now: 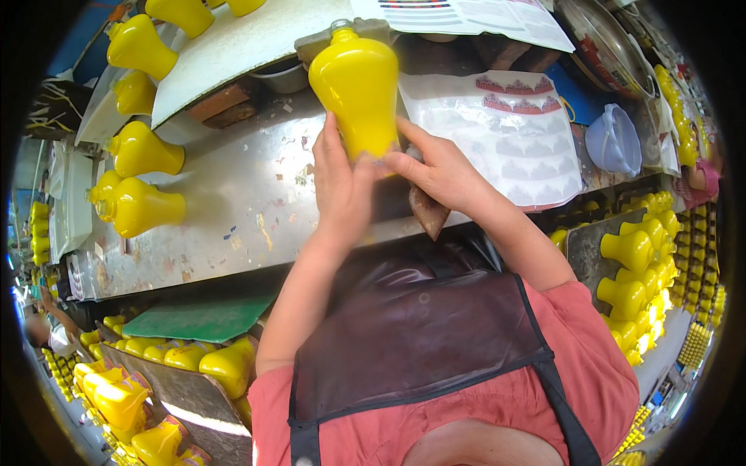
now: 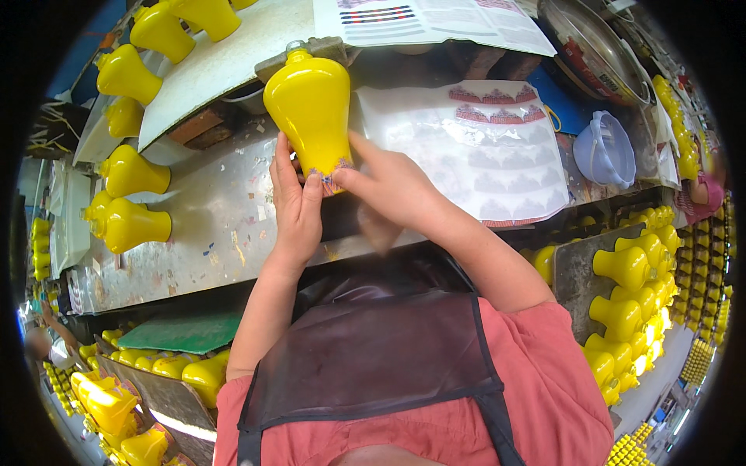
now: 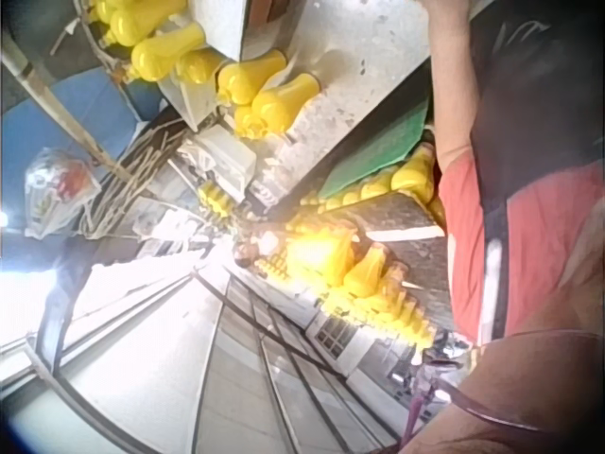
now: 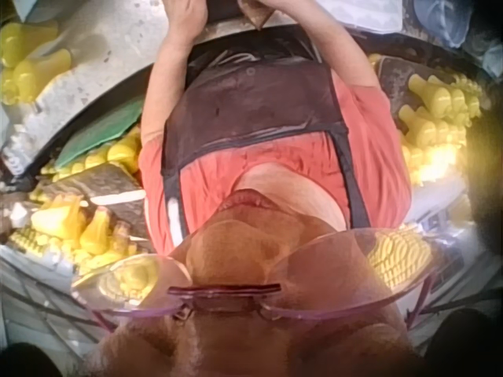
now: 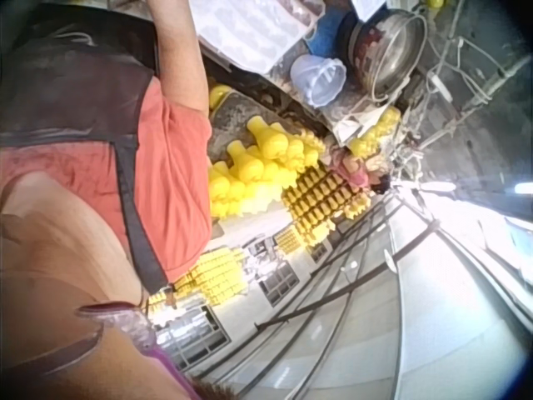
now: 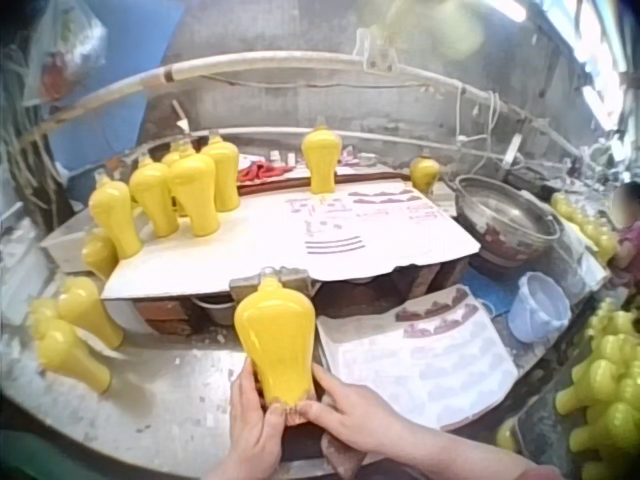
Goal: The person picks up a yellow plastic bottle and applies a sticker to its base, then smooths it down. They repeat this process with another sticker on the body of the bottle, pressing and smoothing each one into place.
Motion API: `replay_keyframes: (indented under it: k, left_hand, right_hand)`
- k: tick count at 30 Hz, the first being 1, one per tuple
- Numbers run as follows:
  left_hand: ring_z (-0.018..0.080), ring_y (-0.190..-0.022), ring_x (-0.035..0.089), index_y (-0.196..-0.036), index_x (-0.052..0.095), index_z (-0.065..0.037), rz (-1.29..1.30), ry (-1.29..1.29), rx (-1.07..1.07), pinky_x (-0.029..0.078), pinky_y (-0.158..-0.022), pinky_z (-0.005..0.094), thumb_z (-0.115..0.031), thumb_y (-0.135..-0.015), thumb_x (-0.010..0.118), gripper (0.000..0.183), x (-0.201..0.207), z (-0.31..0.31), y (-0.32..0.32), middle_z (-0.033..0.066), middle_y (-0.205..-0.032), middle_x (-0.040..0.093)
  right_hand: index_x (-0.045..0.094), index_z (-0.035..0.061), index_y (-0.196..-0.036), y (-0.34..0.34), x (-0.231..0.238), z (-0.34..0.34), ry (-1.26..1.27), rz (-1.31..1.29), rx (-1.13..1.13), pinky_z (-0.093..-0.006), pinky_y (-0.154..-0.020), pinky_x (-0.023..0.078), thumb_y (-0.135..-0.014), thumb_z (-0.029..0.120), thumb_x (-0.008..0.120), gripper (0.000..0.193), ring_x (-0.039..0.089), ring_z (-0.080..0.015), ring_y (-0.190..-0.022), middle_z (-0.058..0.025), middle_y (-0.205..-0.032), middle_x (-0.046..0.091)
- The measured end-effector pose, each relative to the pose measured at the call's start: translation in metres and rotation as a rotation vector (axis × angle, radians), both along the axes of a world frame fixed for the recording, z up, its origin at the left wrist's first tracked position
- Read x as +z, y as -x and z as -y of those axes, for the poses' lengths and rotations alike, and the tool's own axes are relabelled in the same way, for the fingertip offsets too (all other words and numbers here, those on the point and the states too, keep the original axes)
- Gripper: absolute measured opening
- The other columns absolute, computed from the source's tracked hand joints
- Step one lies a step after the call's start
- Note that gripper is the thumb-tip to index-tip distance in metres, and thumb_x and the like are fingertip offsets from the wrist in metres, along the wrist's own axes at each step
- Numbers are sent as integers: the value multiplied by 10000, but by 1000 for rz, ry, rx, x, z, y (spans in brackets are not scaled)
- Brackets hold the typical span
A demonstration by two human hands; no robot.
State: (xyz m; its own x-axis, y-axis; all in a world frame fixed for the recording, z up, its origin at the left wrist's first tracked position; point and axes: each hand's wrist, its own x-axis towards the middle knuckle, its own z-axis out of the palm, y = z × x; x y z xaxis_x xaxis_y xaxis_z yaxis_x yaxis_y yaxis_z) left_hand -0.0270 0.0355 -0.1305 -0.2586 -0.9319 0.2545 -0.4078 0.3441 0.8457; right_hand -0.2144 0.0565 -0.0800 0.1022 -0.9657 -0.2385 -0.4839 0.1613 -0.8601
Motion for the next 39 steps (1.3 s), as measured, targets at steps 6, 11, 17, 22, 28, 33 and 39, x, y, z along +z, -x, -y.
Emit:
replay_keyframes:
  k: [6, 11, 17, 22, 28, 33, 39]
  left_hand:
    - [367, -1396, 406, -1617, 196, 14, 22, -1, 51, 315, -1185, 443, -223, -1048, 477, 677, 1, -1, 6, 238, -1543, 357]
    - [360, -1372, 434, -1618, 204, 1, 50, 68, 67, 330, -1177, 437, -206, -1055, 470, 657, 2, -1, 9, 233, -1525, 377]
    - [324, -1354, 446, -1630, 205, -24, -365, -206, -67, 349, -1157, 422, -218, -1075, 460, 641, 0, 2, -2, 213, -1510, 393]
    - [335, -1372, 429, -1628, 194, -5, -18, 6, 30, 334, -1165, 420, -231, -1074, 462, 655, -3, 1, 2, 224, -1518, 389]
    - [360, -1401, 409, -1623, 191, 8, 8, 14, 39, 307, -1188, 433, -230, -1069, 467, 664, -1, -1, 4, 241, -1530, 375]
    - [372, -1417, 396, -1622, 191, 10, -10, 3, 39, 292, -1200, 442, -235, -1067, 465, 665, 1, -2, 5, 245, -1533, 371]
    - [381, -1419, 393, -1622, 187, 9, 32, -3, 50, 289, -1202, 447, -226, -1063, 463, 666, 4, -2, 6, 253, -1532, 368]
  right_hand:
    - [419, 89, -1571, -2, -1, -1, 84, -45, -17, -352, -825, 536, -977, 379, 642, 697, 682, -213, -855, -211, -971, 712]
    - [407, 78, -1580, 0, -5, 1, 62, 33, -14, -338, -891, 526, -1006, 338, 619, 665, 665, -187, -978, -173, -1126, 713]
    - [403, 28, -1574, 8, -4, 2, -98, 225, 11, -317, -1024, 477, -1039, 274, 593, 618, 600, -162, -1185, -128, -1341, 654]
    - [422, 23, -1561, 2, -10, 0, 15, 197, -16, -319, -1030, 473, -1027, 262, 615, 616, 600, -163, -1186, -144, -1326, 660]
    - [435, 23, -1552, 2, -15, 0, -1, 157, -27, -322, -1027, 475, -1024, 293, 620, 622, 608, -172, -1181, -147, -1316, 666]
    - [441, 102, -1554, 0, -16, 0, 63, 135, -57, -379, -862, 551, -962, 347, 642, 671, 726, -293, -928, -225, -1062, 732]
    - [444, 91, -1549, -1, -12, -1, 16, 122, -62, -389, -869, 548, -961, 355, 641, 674, 728, -314, -939, -239, -1058, 733]
